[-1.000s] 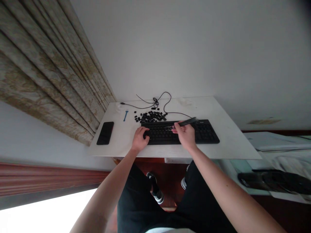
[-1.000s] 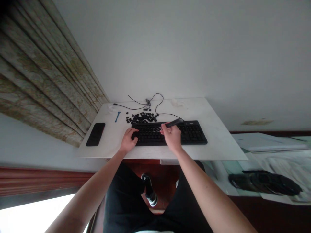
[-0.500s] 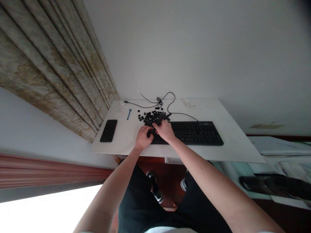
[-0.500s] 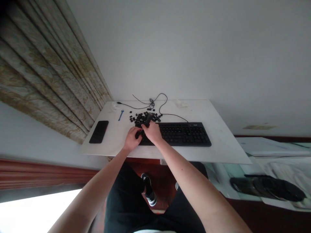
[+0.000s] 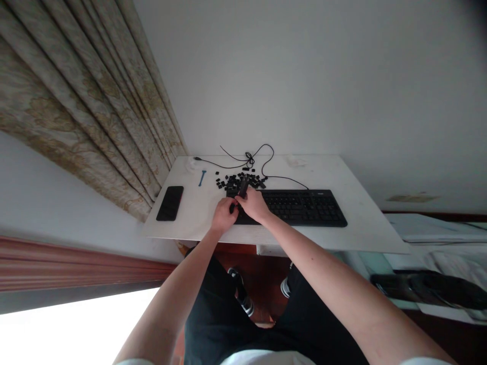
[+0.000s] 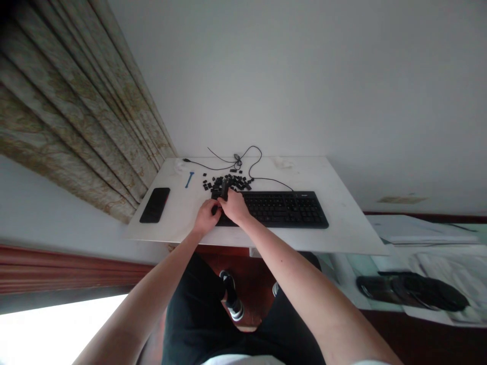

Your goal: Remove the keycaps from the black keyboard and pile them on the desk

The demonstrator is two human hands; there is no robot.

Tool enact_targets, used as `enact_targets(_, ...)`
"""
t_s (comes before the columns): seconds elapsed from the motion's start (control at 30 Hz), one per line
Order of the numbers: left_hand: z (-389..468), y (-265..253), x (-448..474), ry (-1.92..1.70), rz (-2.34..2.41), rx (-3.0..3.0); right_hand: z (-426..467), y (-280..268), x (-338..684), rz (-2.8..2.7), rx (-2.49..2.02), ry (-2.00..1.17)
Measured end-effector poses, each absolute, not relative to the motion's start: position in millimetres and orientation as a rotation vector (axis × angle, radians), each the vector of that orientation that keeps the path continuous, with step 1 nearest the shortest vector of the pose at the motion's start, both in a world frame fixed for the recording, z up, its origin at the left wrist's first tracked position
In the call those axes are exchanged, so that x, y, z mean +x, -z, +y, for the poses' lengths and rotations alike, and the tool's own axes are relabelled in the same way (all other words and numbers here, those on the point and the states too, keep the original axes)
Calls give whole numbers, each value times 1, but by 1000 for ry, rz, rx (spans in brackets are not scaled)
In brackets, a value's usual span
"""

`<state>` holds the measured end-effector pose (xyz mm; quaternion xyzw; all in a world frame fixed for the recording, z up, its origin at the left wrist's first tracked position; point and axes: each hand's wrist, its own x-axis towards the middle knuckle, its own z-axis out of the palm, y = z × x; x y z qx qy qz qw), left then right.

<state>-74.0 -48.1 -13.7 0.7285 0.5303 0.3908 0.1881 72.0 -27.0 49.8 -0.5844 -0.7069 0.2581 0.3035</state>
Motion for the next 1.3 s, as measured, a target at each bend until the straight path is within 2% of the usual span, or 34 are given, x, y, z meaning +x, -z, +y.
enact_targets(0.4, -42, 18, -77, -1041, 1389, 2150, -54, -24, 82, -1618, -1211, -927)
enact_targets(0.5, -40, 21, -78, -1025, 1396, 2182, -59, -19, 83, -1679, -1167, -881)
enact_targets(0.67, -40, 22, -78, -979, 1432, 2230, -64, -14, 83, -1846, -1112, -618)
enact_targets(0.9, -45, 18, -78, -1071, 1439, 2064, -65, -26, 94, -1689, -1092, -698)
enact_targets(1.07, -47, 18, -78, -1157, 1522, 1870, -60, -29, 157, -1546, -1271, -408)
enact_targets(1.2, -48, 16, -76, -1162, 1547, 1806, -63, -11, 214, -1434, -1474, -36)
enact_targets(1.3, -45, 14, -77, -1215, 1588, 1707, -70, 6, 232, -1464, -1454, 111)
